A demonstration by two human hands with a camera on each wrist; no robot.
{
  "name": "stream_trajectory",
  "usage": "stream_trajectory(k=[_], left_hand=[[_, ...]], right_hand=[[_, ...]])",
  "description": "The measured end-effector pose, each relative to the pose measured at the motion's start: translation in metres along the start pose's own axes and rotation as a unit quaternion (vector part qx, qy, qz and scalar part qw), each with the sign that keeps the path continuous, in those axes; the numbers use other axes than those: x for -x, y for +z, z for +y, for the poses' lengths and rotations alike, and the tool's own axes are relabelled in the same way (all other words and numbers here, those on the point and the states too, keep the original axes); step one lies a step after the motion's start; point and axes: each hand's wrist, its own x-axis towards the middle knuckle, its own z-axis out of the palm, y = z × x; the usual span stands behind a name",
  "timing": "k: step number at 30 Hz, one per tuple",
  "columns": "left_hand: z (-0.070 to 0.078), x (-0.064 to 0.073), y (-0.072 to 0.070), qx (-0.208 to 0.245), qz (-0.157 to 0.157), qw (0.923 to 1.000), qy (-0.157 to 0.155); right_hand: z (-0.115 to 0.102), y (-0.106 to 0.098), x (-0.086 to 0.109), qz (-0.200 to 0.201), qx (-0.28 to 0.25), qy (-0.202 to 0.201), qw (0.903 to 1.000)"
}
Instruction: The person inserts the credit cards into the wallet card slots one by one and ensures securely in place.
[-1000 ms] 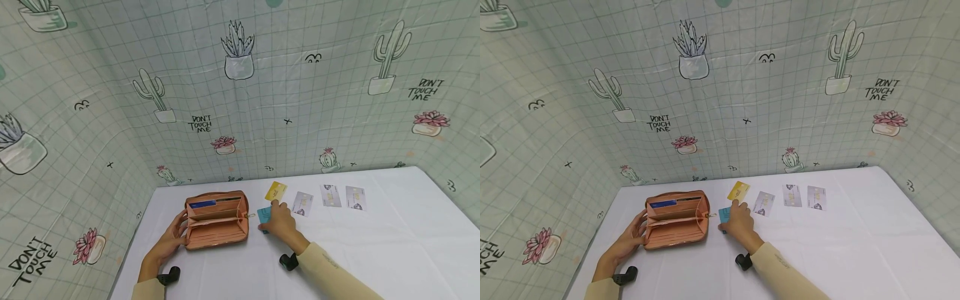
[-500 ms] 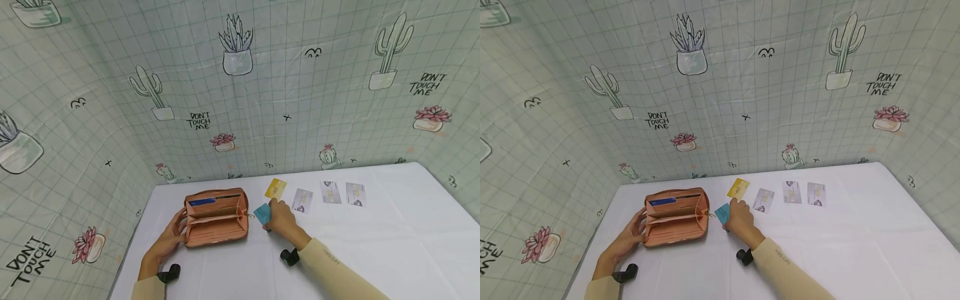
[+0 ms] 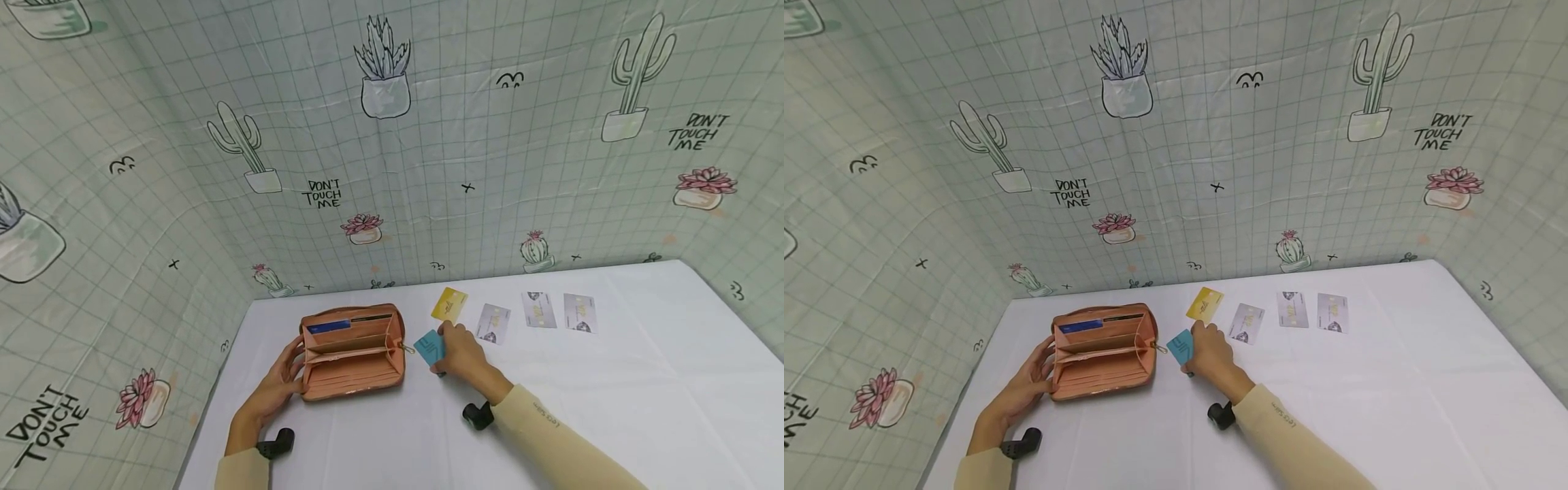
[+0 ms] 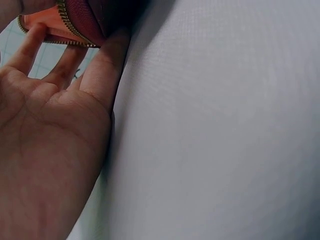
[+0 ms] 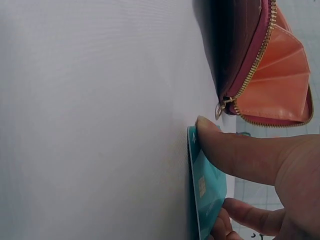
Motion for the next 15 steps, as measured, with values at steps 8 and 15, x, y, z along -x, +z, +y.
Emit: stream_trajectory(k=[8, 15], left_hand=[[0.0, 0.0, 0.0, 0.003, 0.005, 1.0, 0.002], [0.001, 0.001, 0.0, 0.003, 0.001, 1.0, -0.003]], right_hand=[[0.004, 0.001, 0.003, 0.003, -0.025, -0.013, 0.9996], [0.013, -0.006, 0.007, 0.008, -0.116, -0.017, 0.9931]])
